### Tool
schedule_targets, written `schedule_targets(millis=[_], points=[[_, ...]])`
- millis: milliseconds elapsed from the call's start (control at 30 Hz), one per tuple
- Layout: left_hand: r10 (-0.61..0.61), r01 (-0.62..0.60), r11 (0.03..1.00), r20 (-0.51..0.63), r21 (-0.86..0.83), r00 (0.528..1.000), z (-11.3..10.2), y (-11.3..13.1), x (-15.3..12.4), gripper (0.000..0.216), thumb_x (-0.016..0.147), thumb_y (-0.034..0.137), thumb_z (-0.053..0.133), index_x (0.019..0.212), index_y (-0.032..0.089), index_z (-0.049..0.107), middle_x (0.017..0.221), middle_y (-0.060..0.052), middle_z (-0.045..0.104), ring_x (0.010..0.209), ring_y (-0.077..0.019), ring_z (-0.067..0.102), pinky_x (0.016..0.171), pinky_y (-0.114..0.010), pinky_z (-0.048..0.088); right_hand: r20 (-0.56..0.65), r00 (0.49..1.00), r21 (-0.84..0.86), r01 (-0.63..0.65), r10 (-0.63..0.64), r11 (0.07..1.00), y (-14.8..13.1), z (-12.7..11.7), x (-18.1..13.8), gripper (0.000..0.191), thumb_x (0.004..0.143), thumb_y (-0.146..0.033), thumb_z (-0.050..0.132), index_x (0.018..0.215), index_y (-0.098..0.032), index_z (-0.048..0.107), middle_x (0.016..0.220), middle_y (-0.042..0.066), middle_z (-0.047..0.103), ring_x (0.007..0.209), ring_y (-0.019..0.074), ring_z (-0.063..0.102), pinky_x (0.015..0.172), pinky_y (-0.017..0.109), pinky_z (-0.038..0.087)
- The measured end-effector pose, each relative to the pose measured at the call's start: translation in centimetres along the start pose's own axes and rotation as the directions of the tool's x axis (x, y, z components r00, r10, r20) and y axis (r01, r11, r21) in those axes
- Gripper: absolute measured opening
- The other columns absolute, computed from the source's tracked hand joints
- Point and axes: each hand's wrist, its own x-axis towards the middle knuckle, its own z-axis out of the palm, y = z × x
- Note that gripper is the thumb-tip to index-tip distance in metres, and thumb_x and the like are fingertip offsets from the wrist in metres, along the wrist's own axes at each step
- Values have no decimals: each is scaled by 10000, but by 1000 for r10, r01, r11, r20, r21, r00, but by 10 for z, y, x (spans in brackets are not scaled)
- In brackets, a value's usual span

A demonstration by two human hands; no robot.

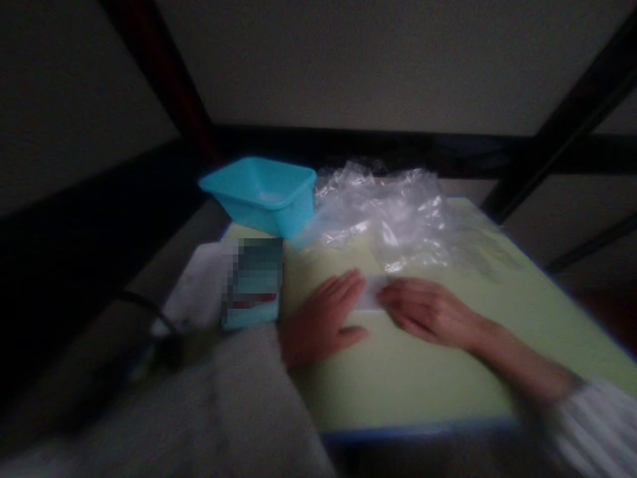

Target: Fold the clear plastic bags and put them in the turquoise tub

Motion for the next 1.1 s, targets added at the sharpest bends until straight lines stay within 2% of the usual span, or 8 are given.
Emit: schedule_targets(millis=[100, 200, 333, 567, 767, 1100], points=[[-29, 27, 999, -42, -31, 999, 0, -1, 1, 615, 904, 430, 496, 1406, 119, 322, 1496, -162, 343, 1406, -234, 277, 1140, -422, 260, 32, 998, 55, -54, 53, 997, 2, 0, -1, 247, 946, -225, 454, 1073, -121, 638, 1122, 128, 684, 1089, 204, 621, 952, 407, 518], [-24, 22, 999, -45, -36, 999, 0, -1, 1, 588, 911, 424, 486, 1394, 120, 342, 1485, -159, 365, 1397, -230, 297, 1133, -418, 280, 54, 999, -9, -7, 8, 1000, 3, 1, -3, 255, 950, -244, 471, 1089, -126, 649, 1121, 122, 690, 1116, 219, 612, 937, 415, 532], [-22, 22, 1000, -39, -10, 999, 0, 0, 0, 596, 913, 424, 497, 1389, 95, 354, 1484, -162, 366, 1394, -229, 303, 1137, -408, 278, 63, 997, -131, 54, -46, 990, 1, 1, -3, 275, 968, -175, 423, 1033, -135, 688, 1096, 97, 707, 1075, 201, 636, 907, 368, 555], [-24, 25, 1000, -46, 14, 999, -1, 1, 1, 610, 899, 400, 542, 1380, 64, 374, 1479, -171, 371, 1392, -238, 307, 1142, -398, 269, 53, 992, -245, 124, -115, 961, -3, 1, -1, 303, 969, -138, 411, 965, -68, 706, 1061, 125, 714, 1006, 217, 662, 891, 361, 563], [-20, 20, 1000, -31, 3, 999, -1, 1, 0, 599, 907, 394, 528, 1386, 74, 362, 1488, -169, 355, 1399, -234, 293, 1145, -407, 266, 71, 994, -229, 101, -87, 968, -3, -3, 1, 338, 986, -152, 372, 987, -78, 703, 1066, 101, 716, 1018, 205, 656, 889, 350, 568], [-5, 5, 1000, -60, -8, 998, 1, -1, 2, 597, 893, 392, 541, 1371, 70, 385, 1471, -174, 383, 1388, -238, 314, 1135, -407, 278, 63, 991, -290, 133, -120, 948, -3, 1, -4, 250, 954, -135, 459, 956, -97, 706, 1058, 109, 713, 1028, 194, 646, 902, 347, 551]])
